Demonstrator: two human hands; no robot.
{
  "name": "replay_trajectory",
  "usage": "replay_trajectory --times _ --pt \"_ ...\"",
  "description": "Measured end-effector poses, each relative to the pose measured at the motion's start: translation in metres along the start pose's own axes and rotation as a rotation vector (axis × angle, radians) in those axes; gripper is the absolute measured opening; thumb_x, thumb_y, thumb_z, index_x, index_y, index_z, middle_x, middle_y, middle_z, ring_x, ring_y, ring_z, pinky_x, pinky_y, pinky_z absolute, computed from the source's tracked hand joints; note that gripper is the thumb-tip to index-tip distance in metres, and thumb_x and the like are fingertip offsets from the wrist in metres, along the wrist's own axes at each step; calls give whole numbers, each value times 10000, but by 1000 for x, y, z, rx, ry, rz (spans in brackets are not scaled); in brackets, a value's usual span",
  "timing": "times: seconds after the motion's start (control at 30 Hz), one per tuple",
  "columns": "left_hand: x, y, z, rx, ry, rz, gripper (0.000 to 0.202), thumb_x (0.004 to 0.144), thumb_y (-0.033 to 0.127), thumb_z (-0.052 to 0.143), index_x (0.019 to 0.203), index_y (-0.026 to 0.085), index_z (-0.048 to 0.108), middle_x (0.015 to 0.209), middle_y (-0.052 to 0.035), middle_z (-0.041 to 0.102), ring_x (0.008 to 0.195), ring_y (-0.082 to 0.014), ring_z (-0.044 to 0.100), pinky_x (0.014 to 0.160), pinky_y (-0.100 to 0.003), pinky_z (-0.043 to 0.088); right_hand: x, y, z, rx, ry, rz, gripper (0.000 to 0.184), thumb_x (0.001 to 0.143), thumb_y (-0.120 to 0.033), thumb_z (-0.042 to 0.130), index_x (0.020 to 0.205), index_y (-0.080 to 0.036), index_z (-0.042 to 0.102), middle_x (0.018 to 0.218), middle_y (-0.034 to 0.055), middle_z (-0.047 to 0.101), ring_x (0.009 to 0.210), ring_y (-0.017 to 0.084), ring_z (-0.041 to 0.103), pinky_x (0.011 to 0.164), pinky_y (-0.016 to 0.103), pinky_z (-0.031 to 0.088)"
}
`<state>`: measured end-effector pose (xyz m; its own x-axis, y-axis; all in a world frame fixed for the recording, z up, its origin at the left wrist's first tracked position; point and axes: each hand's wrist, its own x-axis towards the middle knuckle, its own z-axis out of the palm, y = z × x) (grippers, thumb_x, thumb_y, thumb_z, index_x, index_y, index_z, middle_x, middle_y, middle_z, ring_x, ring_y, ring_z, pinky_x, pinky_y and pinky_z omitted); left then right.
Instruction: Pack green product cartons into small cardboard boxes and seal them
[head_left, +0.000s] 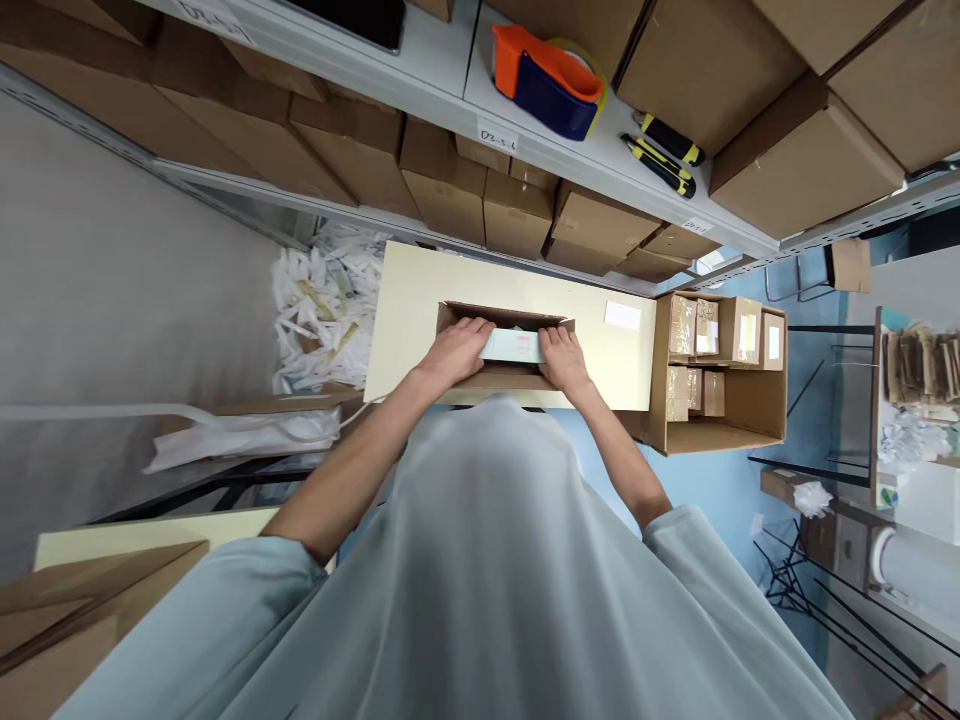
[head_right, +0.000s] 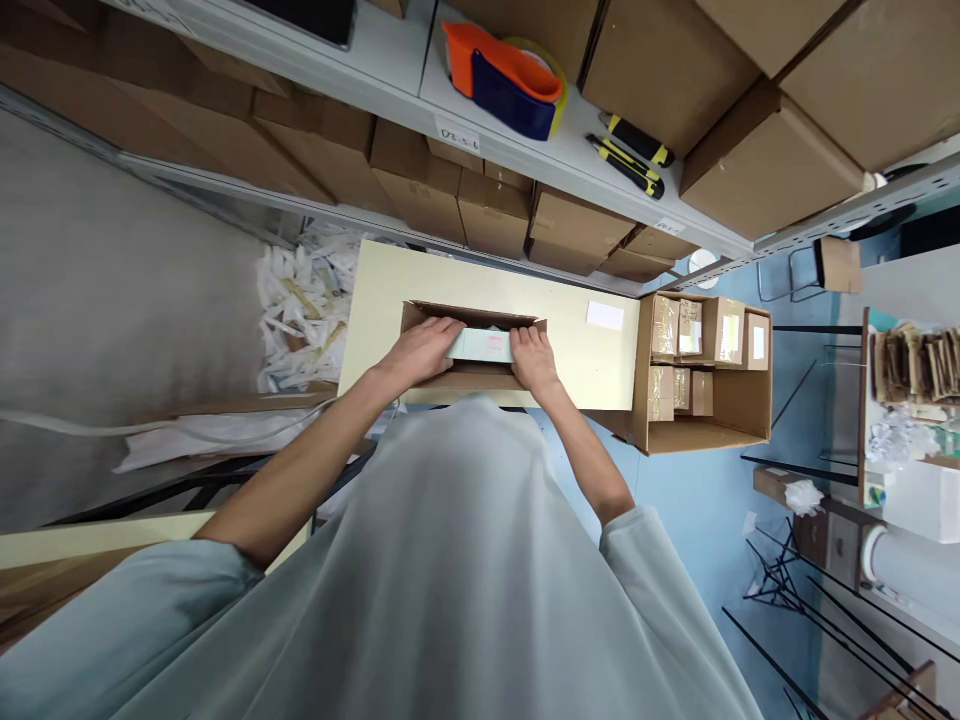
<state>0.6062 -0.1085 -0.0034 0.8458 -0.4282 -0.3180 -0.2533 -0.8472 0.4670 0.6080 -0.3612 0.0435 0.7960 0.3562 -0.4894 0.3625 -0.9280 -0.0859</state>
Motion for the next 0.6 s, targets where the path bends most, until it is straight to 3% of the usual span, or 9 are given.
replay_trajectory --times 0.17,0.37,0.5,0.6 --pt "30 12 12 74 -139 -113 571 882 20 608 1440 67 721 1506 -319 704 1444 -464 647 1220 -602 550 36 -12 16 -60 -109 12 601 1010 30 510 1603 33 606 1595 324 682 1561 376 546 1354 476 376" --pt "43 24 21 71 -128 -163 516 946 30 557 1433 73 720 1497 -336 707 1431 -429 664 1218 -576 526 56 -25 17 -50 -167 71 560 1064 19 450 1602 56 601 1603 333 680 1552 358 571 1354 452 353" --pt "23 21 15 52 -95 -155 575 937 100 615 1505 108 704 1528 -306 693 1462 -437 638 1234 -575 536 35 -23 8 -33 -126 50 562 1071 0 481 1621 21 595 1618 320 668 1540 369 551 1328 462 386" --pt "-12 19 6 -43 111 -99 588 1023 215 608 1607 168 651 1639 -236 646 1529 -423 599 1308 -559 510 -4 -10 4 44 63 39 530 1143 -108 483 1660 -45 580 1606 277 666 1489 374 555 1268 472 448"
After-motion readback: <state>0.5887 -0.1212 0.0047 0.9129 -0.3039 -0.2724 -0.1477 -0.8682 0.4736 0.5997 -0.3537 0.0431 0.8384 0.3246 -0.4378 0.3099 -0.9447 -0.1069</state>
